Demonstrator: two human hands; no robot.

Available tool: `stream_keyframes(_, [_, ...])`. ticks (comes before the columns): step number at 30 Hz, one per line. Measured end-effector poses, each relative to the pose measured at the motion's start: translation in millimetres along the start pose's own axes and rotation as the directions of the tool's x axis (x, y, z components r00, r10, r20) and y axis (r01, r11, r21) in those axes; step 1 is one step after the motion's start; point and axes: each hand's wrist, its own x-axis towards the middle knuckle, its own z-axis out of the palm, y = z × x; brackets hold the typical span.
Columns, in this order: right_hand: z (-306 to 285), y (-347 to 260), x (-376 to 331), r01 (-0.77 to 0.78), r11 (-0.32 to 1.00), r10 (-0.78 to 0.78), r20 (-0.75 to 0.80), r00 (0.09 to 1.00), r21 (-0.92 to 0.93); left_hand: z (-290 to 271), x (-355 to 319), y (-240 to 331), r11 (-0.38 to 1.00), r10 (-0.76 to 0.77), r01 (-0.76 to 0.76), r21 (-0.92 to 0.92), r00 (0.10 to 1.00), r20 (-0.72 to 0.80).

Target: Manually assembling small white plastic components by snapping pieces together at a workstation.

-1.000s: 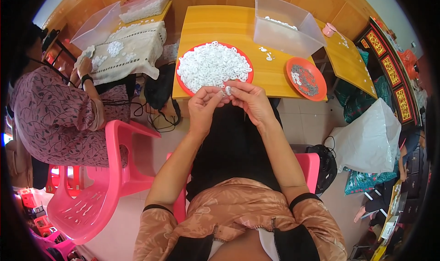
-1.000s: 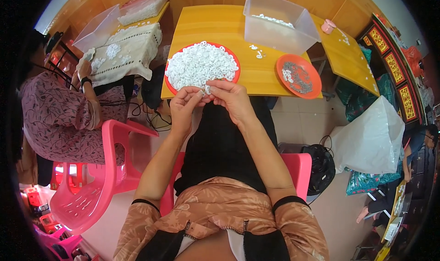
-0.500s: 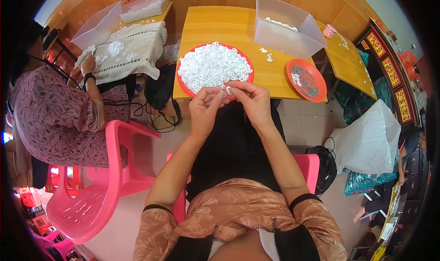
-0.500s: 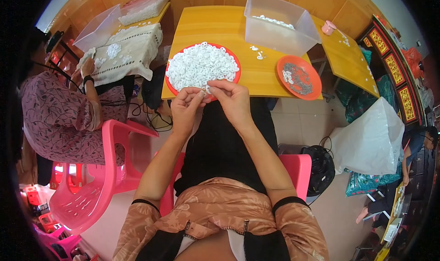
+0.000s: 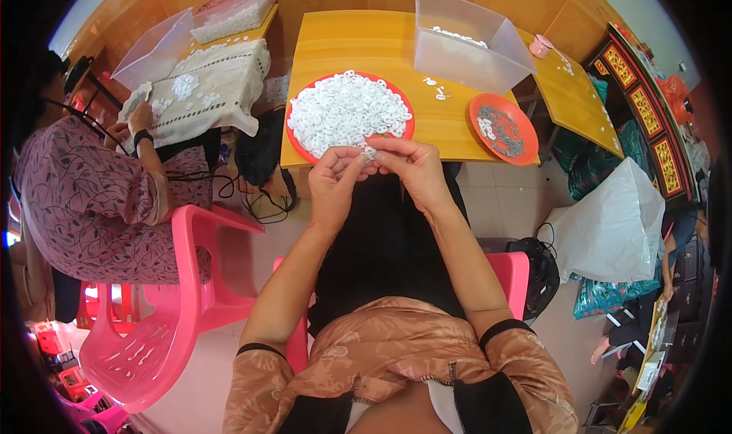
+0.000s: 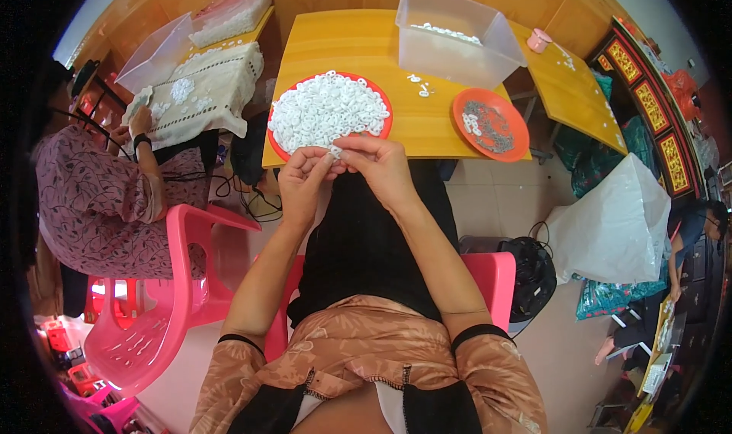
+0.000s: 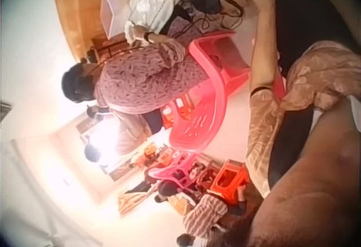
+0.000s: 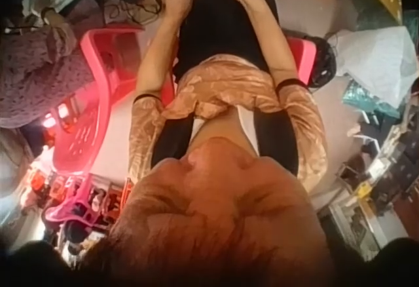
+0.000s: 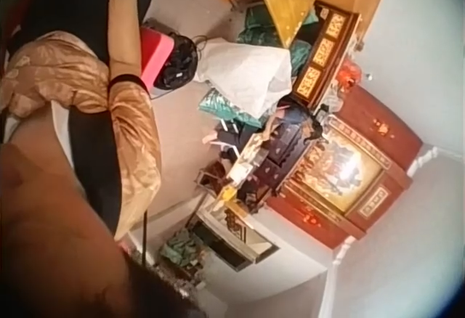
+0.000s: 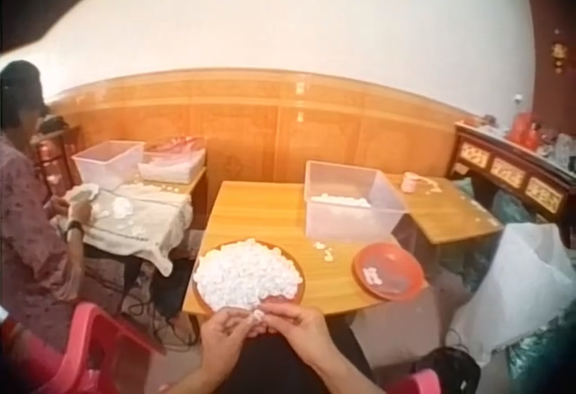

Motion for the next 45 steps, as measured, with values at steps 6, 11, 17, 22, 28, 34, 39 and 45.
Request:
stream_keyframes(6, [-5, -4, -2, -0.037, 0.998, 0.034, -0.044, 0.998, -0.054, -1, 0, 3, 0.999, -0.043, 0.045, -0.019, 0.998, 0.055])
stream_keyframes(11, [-5, -8, -4, -0.049, 0.992, 0.049, -0.001, 0.999, 0.12, -4, -1, 2, 0.999, -0.03, 0.033, -0.031, 0.996, 0.089])
stream_keyframes(17, [-6, -14, -8, -0.055, 0.99, 0.049, 0.05, 0.998, 0.127, 3, -2, 9, 0.995, -0.041, 0.062, -0.072, 0.963, 0.267])
stream_keyframes(22, [-2, -18, -13, -0.055, 0.986, 0.046, 0.058, 0.997, 0.155, 3, -4, 6, 0.986, 0.07, -0.02, -0.163, 0.948, 0.31])
stream_keyframes(28, [5, -12, -12, -0.037, 0.971, 0.029, 0.037, 0.999, 0.236, 7, -9, 5, 0.986, 0.167, -0.164, -0.032, 0.963, 0.211])
stream_keyframes(34, [5, -14, -13, -0.119, 0.984, 0.107, 0.092, 0.99, 0.133, 8, -10, 9, 0.977, 0.089, -0.058, -0.207, 0.985, 0.145])
stream_keyframes(39, [6, -10, -14, -0.229, 0.973, 0.22, 0.207, 0.953, 0.021, 12, -12, 11, 0.976, 0.019, 0.001, -0.218, 0.996, 0.089])
stream_keyframes(45, [3, -12, -13, -0.245, 0.961, 0.21, 0.235, 0.949, 0.13, 6, -9, 9, 0.972, 0.003, 0.038, -0.233, 0.985, 0.174])
